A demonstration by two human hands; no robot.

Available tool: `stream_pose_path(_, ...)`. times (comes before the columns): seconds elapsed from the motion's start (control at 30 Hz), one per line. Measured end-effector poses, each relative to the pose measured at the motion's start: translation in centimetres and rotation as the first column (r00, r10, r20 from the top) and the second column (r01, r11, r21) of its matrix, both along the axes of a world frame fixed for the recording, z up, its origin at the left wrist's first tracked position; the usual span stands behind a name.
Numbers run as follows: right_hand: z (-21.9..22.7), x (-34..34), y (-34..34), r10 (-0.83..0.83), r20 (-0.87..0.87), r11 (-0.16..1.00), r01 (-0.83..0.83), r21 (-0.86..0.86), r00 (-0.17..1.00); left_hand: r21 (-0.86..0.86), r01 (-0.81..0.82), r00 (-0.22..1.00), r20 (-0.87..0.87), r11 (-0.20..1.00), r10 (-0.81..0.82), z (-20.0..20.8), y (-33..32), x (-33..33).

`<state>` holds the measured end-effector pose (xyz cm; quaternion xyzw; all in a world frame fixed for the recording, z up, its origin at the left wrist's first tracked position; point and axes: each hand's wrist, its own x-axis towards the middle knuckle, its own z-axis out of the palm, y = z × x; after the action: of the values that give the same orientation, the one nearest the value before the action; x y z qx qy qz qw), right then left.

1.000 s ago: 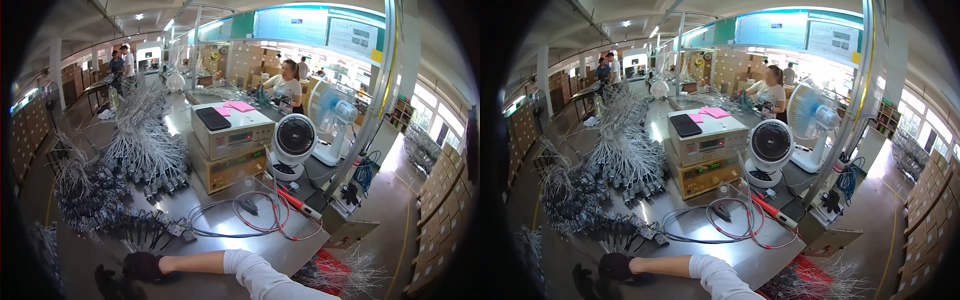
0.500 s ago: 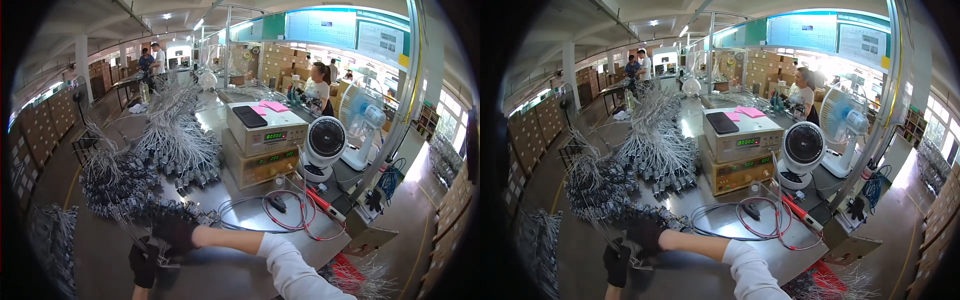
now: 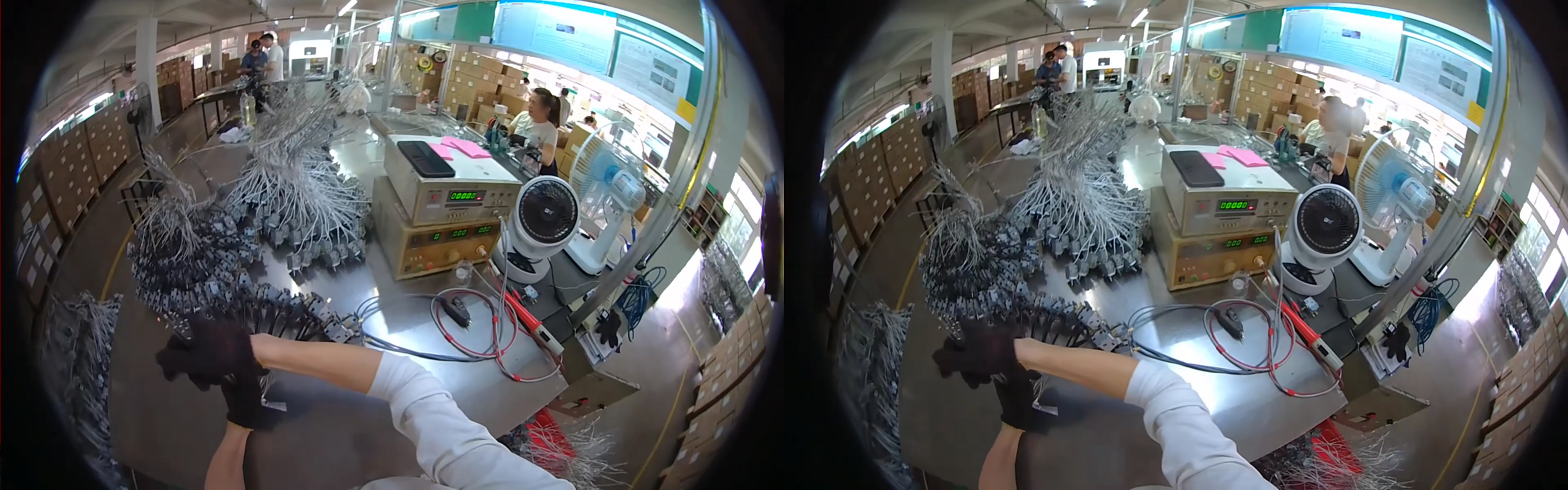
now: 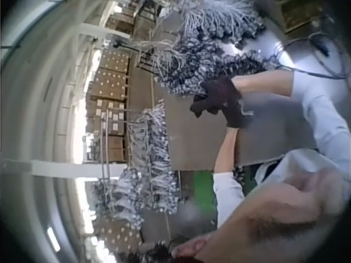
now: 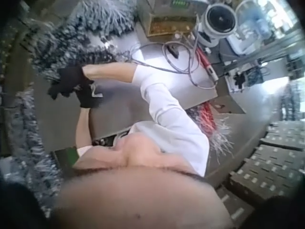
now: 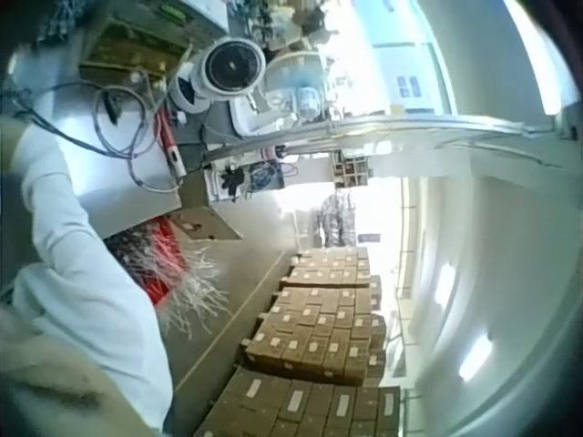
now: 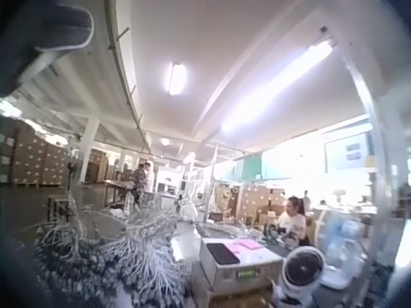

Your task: The person arranges a bundle of wired switches on a table, tests each switch using a handheld testing probe, moves the tested bundle aside, and lifts a new bundle of wired switches from the floor onto the table.

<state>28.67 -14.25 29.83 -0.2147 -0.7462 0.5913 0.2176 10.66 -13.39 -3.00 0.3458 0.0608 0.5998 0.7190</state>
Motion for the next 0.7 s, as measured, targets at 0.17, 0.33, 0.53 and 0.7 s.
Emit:
stream_pose_path(0.17,-2.5,-7.2,-3.1,0.184,0.102,0.982,-0.178,-0.059,0.978,0.354,-0.263,0.723,-0.543,0.897,0.426,0.2,-1.0,-1.7)
stream_pose_path(0.33,-10.4,-13.8,-4.4,-0.081,0.306,0.676,-0.173,0.716,0.949,0.571,-0.165,-0.192,-0.819,0.804,0.541,2.0,-2.0,-1.9)
stream_pose_path(0.53,-10.1,-4.9,-0.5,0.010,-0.075,0.703,0.046,0.709,0.997,0.253,-0.298,0.539,-0.751,0.921,0.381,3.5,-8.2,-7.1)
stream_pose_path(0.7,-11.2,3.1,0.4,-0.236,0.096,0.837,0.152,0.525,0.967,0.411,-0.440,0.097,-0.862,0.799,0.497,7.9,-4.3,-7.1)
